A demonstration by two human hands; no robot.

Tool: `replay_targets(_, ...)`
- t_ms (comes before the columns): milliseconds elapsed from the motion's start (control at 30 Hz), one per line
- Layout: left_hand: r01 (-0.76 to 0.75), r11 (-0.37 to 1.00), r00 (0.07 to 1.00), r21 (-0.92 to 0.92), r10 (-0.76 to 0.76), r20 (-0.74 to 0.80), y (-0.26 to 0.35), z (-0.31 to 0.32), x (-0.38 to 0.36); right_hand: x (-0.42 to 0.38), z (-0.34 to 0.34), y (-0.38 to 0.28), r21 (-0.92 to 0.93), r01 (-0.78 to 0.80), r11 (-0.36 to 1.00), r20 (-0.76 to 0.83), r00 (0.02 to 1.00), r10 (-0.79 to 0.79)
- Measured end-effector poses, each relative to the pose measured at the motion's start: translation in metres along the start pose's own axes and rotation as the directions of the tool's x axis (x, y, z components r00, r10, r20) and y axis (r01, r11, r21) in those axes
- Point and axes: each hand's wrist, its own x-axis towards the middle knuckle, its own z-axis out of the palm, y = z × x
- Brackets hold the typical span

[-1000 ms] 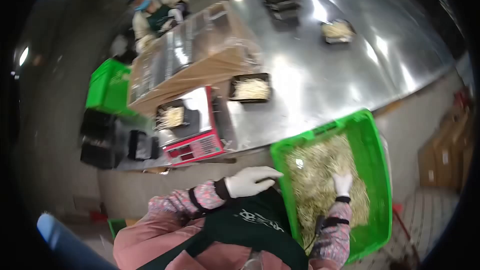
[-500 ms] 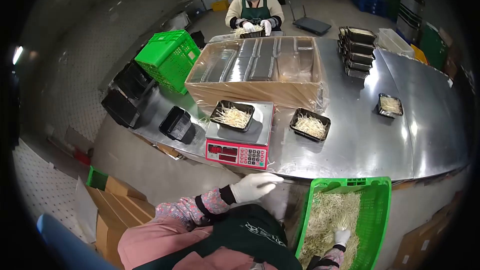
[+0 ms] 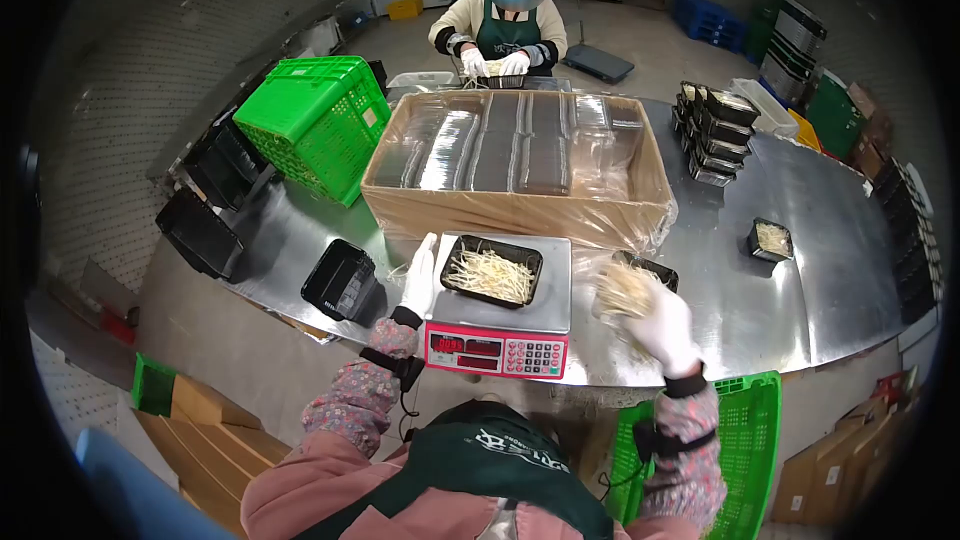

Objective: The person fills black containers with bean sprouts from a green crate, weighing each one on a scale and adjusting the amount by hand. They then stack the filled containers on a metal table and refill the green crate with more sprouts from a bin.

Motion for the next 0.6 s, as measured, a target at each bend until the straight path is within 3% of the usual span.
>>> replay_targets(67,-0.358,0.930,0.932,0.083,0.351,0.086,-0.019,-0.002,0.020,0.047,0.050,-0.044,-0.180,0.175,0.968,0.105,0.982,-0.158)
replay_targets(100,-0.347,0.936,0.933,0.064,0.337,0.128,-0.043,-0.006,0.038,0.071,0.086,-0.041,-0.226,0.368,0.902,0.155,0.928,-0.340)
replay_targets(133,-0.372,0.917,0.924,0.147,0.352,0.148,-0.043,-0.004,0.040,0.089,0.116,-0.050,-0.320,0.453,0.832,0.226,0.889,-0.397)
replay_targets(200,-0.444,0.853,0.895,0.273,0.408,0.181,-0.043,0.007,0.043,0.120,0.179,-0.063,-0.470,0.538,0.700,0.235,0.840,-0.488)
replay_targets(233,-0.543,0.751,0.840,0.376,0.484,0.245,-0.041,0.010,0.046,0.123,0.194,-0.078,-0.542,0.560,0.626,0.255,0.820,-0.513)
replay_targets(300,-0.476,0.755,0.875,0.450,0.356,0.328,-0.027,0.017,0.039,0.132,0.233,-0.082,-0.448,0.633,0.632,0.265,0.769,-0.582)
replay_targets(367,-0.417,0.784,0.900,0.459,0.286,0.329,-0.032,0.021,0.044,0.129,0.263,-0.079,-0.373,0.606,0.702,0.236,0.794,-0.560)
replay_targets(400,-0.532,0.512,0.846,0.674,0.295,0.444,-0.036,0.020,0.046,0.127,0.269,-0.074,-0.370,0.544,0.753,0.253,0.839,-0.482)
replay_targets(433,-0.606,0.169,0.789,0.777,0.254,0.559,-0.041,0.020,0.047,0.125,0.273,-0.067,-0.368,0.537,0.759,0.257,0.844,-0.471)
replay_targets(467,-0.621,-0.037,0.767,0.783,0.173,0.617,-0.017,0.025,0.037,0.125,0.268,-0.062,-0.297,0.542,0.786,0.256,0.838,-0.481)
replay_targets(500,-0.625,-0.034,0.765,0.780,0.169,0.621,-0.015,0.028,0.035,0.126,0.258,-0.061,-0.226,0.546,0.807,0.251,0.833,-0.493)
replay_targets(533,-0.593,0.067,0.798,0.803,0.187,0.573,-0.014,0.031,0.033,0.129,0.247,-0.059,-0.155,0.473,0.867,0.400,0.833,-0.383)
replay_targets(567,-0.554,0.167,0.829,0.816,0.198,0.522,-0.014,0.033,0.033,0.130,0.237,-0.055,-0.154,0.469,0.870,0.399,0.835,-0.379)
replay_targets(600,-0.554,0.167,0.829,0.816,0.194,0.524,-0.015,0.034,0.034,0.131,0.228,-0.048,-0.032,0.484,0.875,0.390,0.812,-0.435)
